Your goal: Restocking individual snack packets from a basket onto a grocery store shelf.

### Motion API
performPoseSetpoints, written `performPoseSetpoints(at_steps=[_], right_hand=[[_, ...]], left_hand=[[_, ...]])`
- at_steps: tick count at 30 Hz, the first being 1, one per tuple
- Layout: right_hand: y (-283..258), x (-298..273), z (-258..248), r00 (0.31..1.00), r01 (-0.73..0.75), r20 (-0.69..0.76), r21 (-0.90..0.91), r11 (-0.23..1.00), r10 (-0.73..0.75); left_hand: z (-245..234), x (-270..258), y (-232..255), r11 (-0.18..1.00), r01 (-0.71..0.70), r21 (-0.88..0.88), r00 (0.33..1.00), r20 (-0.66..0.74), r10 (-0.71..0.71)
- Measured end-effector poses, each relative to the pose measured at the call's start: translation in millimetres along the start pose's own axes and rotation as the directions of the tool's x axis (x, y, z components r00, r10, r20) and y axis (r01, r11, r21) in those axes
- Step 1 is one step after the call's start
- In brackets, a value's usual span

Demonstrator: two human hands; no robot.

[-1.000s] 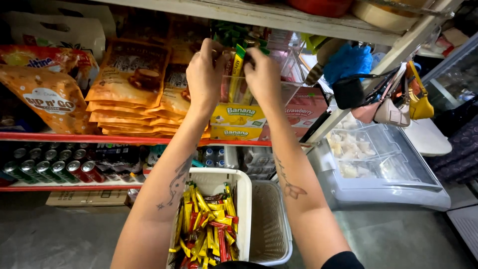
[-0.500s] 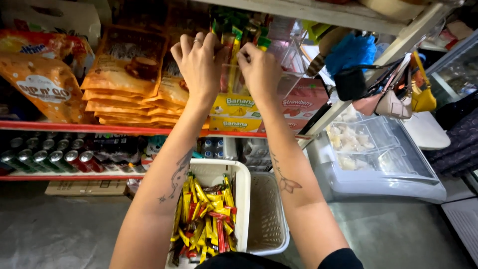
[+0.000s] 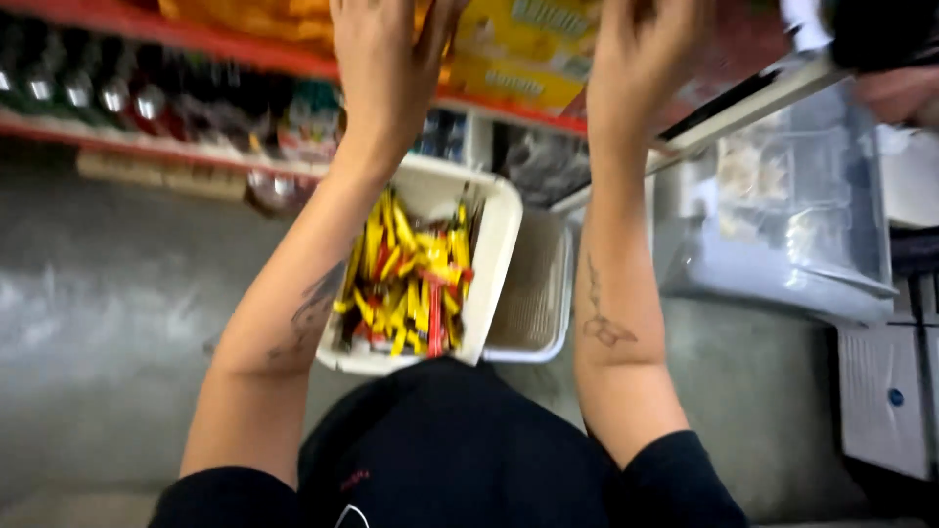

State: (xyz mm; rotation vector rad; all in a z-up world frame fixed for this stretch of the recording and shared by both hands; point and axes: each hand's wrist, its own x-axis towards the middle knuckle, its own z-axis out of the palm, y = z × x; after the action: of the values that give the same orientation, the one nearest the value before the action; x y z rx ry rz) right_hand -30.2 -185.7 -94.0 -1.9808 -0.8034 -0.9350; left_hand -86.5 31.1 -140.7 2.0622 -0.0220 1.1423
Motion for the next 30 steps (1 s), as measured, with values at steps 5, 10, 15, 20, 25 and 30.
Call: performPoseSetpoints(at_steps=[5,10,15,20,25,30], right_hand=[[-4.3,-139.5,23.7,0.855,-0.380,0.429,0.137,0.915,0.291],[12.9,-317.6,62.7,0.393,-0.347,0.825,-0.277,0.896,0.407],[0.8,-399.9,67.4,0.263,-0.257,0.909,-0.258,0.931,0.324],[19.2,-429.3,66.7,0.284,-0.330,0.924,-0.159,0.931,0.258],[16.2,-428.6,67.1,0.280,-0.555,0.889,-0.157,0.817,0.362],[17.4,-435.1,71.7,-0.002,-0.827,0.859,-0.290,0.482,0.513]], left_hand=[[-4.4,-157.1,-59.4,0.960,0.154,0.235,0.851,0.461,-0.250],[-1.5,-346.9,-114.4,0.857,0.237,0.457,0.534,0.676,-0.508],[-5.9,-386.7,-89.6,0.798,0.233,0.556,0.425,0.679,-0.598],[6.9,-394.0,-94.6,0.806,0.149,0.573,0.410,0.706,-0.578],[17.5,-398.7,-106.0,0.718,0.264,0.644,0.146,0.709,-0.690],[20.6,-394.4,-92.5,0.777,0.172,0.606,0.405,0.675,-0.616]])
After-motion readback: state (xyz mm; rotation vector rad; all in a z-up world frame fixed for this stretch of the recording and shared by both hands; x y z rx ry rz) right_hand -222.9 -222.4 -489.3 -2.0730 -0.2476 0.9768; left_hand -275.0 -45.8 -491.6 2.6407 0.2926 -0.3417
